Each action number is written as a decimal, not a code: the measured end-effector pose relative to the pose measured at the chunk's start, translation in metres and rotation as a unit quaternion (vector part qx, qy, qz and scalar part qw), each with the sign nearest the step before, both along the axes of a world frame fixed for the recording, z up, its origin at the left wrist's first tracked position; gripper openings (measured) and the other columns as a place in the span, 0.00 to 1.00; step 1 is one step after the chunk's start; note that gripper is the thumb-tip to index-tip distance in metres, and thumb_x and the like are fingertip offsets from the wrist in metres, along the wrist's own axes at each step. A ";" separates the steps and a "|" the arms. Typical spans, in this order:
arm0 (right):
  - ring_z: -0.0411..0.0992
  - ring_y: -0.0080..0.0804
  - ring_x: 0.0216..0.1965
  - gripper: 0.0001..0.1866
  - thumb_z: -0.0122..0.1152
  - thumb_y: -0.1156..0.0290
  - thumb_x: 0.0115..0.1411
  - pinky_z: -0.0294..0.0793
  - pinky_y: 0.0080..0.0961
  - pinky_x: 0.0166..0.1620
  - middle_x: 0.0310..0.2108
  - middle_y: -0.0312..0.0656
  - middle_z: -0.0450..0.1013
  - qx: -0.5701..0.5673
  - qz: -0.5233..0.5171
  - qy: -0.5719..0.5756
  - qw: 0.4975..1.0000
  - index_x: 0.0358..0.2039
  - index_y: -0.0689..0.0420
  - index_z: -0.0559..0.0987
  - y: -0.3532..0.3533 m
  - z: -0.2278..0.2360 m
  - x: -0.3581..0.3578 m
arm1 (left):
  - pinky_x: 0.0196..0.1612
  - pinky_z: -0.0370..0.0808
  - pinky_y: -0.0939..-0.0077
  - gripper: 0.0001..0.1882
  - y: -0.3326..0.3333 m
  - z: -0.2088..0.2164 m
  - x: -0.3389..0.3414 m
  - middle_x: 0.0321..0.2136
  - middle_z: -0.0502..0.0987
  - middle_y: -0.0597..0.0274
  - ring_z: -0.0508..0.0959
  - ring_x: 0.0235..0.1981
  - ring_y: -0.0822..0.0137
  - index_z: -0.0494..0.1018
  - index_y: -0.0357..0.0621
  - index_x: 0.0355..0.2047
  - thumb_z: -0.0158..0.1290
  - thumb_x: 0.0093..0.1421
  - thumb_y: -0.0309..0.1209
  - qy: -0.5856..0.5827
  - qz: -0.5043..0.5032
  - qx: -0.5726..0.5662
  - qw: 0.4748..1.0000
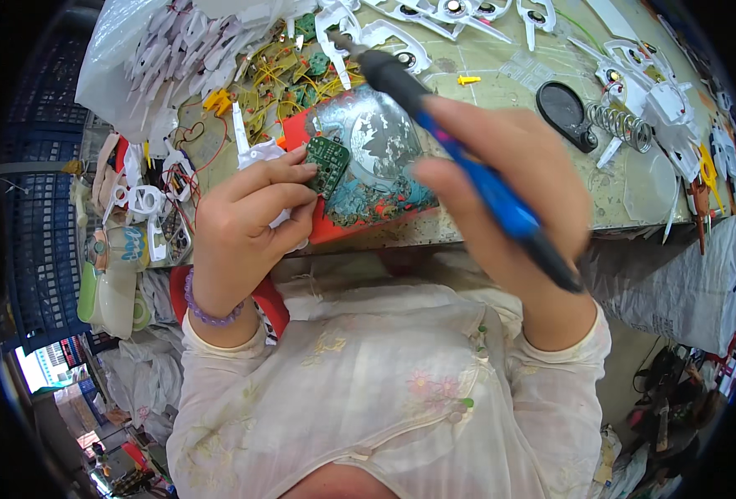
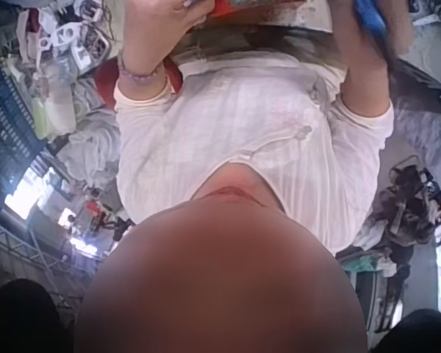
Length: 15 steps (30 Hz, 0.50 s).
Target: The person is soldering small electronic components and wires onto plastic toy parts at a factory workbench.
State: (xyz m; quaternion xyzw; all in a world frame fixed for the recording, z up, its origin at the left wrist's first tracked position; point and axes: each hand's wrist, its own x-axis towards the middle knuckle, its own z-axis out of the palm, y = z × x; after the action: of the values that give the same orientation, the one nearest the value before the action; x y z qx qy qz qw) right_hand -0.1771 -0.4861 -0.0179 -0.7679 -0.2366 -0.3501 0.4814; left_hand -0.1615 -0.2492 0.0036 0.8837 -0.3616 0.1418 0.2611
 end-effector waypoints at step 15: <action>0.66 0.33 0.21 0.11 0.59 0.65 0.56 0.64 0.28 0.23 0.22 0.39 0.71 0.005 0.104 0.015 0.994 0.34 0.59 0.75 -0.023 -0.021 -0.067 | 0.35 0.78 0.74 0.06 -0.004 0.008 -0.004 0.31 0.78 0.57 0.80 0.39 0.57 0.74 0.36 0.24 0.58 0.43 0.17 0.025 0.018 0.039 0.999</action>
State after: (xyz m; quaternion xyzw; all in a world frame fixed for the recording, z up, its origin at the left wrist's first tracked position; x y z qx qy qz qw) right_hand -0.2444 -0.5087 -0.0387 -0.7416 -0.3066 -0.2880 0.5225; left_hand -0.1656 -0.2534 0.0113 0.9029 -0.3440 0.1108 0.2329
